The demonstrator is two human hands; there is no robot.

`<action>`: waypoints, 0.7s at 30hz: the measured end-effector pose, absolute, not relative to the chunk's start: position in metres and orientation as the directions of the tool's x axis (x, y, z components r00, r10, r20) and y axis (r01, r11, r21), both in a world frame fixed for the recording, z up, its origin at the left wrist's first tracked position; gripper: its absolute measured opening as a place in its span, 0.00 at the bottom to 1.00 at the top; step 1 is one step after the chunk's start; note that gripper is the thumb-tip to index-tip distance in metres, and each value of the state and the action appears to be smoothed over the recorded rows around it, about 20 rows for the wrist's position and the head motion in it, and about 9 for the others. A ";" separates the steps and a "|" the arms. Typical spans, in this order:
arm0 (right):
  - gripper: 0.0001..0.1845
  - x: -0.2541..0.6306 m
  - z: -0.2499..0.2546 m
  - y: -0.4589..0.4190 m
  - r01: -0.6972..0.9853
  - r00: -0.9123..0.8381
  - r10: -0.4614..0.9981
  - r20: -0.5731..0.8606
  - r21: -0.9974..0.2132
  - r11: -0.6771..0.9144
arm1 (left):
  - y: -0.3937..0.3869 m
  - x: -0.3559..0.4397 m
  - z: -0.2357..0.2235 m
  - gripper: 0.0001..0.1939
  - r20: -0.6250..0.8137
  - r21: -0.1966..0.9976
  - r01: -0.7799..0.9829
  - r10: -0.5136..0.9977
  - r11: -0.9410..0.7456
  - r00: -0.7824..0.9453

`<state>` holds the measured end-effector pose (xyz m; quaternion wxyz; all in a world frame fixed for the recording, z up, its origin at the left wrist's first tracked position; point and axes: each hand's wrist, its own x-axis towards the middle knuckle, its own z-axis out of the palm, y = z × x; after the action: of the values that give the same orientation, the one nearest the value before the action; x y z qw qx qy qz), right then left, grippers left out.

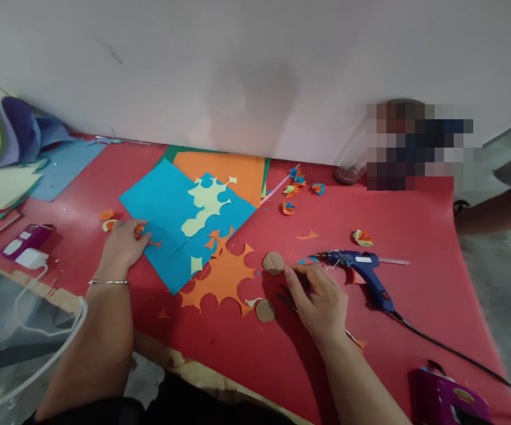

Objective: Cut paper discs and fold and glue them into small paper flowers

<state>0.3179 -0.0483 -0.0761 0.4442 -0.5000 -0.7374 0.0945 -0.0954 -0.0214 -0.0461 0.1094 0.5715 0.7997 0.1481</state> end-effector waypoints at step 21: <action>0.18 0.321 -0.077 -0.049 0.622 -0.117 0.898 0.425 -0.673 0.399 | 0.134 0.120 -0.009 0.28 0.015 0.527 0.776 0.916 -0.347 0.400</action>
<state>0.3207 -0.0490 -0.0774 0.4115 -0.5218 -0.7283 0.1673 0.1203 0.1336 -0.0094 0.2253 0.8058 0.5250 0.1560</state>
